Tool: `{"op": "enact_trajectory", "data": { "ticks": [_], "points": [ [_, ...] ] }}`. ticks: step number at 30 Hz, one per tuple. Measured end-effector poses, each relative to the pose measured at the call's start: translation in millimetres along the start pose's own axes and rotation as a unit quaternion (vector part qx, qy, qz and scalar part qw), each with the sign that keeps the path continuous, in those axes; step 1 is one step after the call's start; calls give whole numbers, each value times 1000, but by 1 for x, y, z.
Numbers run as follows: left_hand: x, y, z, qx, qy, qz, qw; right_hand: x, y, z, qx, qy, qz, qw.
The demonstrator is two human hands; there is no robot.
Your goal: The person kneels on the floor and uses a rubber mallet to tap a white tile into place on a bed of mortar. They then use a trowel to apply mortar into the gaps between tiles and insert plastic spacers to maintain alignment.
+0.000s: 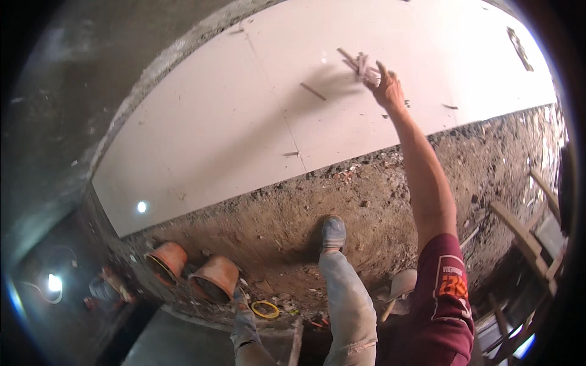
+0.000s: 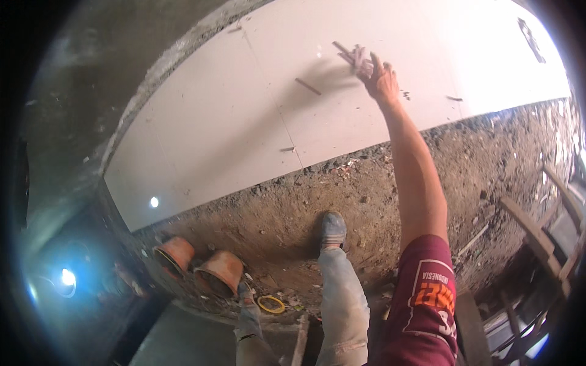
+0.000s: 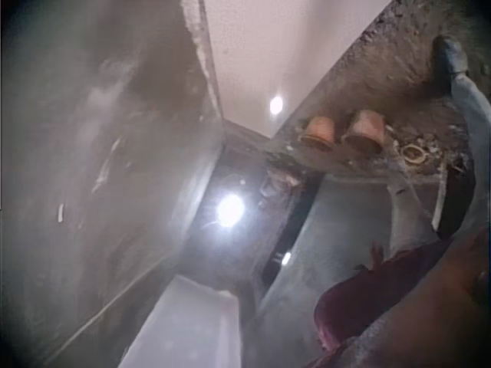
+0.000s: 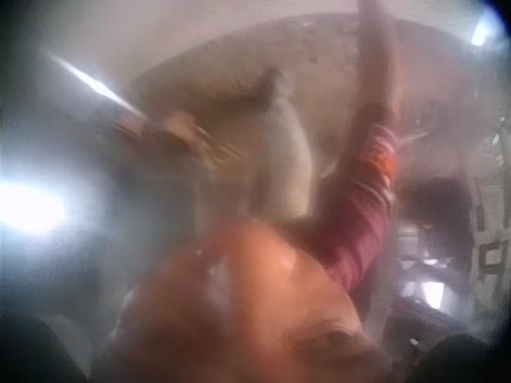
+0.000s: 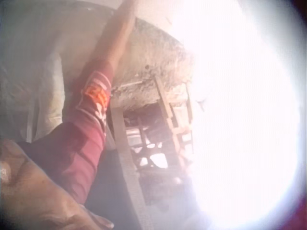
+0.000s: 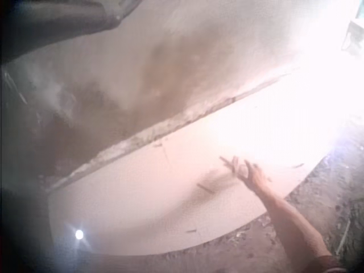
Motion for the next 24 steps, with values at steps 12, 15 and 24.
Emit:
{"op": "enact_trajectory", "data": {
  "ticks": [12,15,24],
  "points": [
    [51,33,-27,-4,92,119,989,16,-9,-78,40,199,1,979],
    [59,37,-31,3,108,128,986,21,-8,-88,-26,122,-58,990],
    [99,67,-27,10,159,163,974,-8,-20,-83,47,193,-85,976]
  ]
}}
Point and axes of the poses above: each hand's wrist, its own y-axis away from the middle knuckle, its own z-axis out of the back of the hand, x = y × z, the point moved 2 cm from there along -y, towards the middle knuckle, and after that the axes turned 7 degrees about x, right-handed, at the moved point
